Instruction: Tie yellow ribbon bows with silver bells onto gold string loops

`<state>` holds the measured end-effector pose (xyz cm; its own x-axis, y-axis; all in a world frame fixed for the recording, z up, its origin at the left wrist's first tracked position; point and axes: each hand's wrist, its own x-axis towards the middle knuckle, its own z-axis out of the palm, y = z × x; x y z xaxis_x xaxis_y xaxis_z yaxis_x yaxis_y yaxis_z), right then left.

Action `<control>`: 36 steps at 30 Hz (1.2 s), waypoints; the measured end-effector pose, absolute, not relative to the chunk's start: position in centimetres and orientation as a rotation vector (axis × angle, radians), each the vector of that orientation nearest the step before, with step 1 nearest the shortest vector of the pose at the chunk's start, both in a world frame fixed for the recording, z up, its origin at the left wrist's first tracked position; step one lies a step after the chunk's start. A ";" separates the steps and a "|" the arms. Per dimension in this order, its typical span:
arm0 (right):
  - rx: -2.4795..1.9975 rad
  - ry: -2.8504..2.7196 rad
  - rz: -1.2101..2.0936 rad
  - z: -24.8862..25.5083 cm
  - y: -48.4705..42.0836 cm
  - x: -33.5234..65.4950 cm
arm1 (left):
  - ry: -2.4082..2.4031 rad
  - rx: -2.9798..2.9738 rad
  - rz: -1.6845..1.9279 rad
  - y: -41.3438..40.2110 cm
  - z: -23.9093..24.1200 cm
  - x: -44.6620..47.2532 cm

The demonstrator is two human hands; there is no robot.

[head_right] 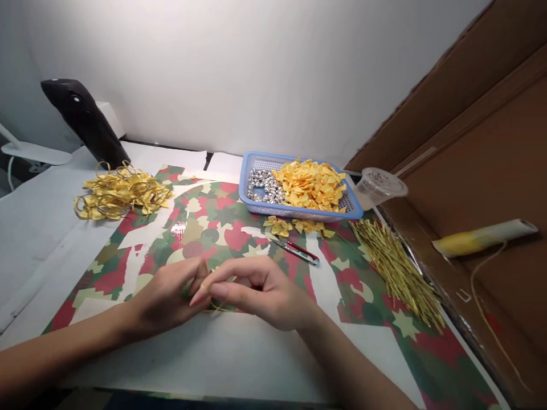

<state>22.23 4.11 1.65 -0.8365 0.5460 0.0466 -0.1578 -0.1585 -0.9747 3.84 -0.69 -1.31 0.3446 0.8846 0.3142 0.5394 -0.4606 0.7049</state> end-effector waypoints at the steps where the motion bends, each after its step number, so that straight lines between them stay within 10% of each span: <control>1: -0.458 -1.608 2.065 1.5 4.2 22.1 | 1.200 2.219 0.926 -0.8 -1.3 4.0; 14: -0.883 -0.959 1.895 0.9 5.8 22.0 | 1.337 1.544 1.296 -0.3 -0.1 2.9; 36: -1.116 -2.112 1.647 0.2 5.0 23.2 | 1.257 0.847 1.293 1.6 0.1 1.9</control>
<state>23.23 5.02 0.21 -0.6794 0.6871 -0.2575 0.4170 0.0729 -0.9060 1.93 1.62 0.09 -0.1542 0.9702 -0.1868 -0.2140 0.1518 0.9650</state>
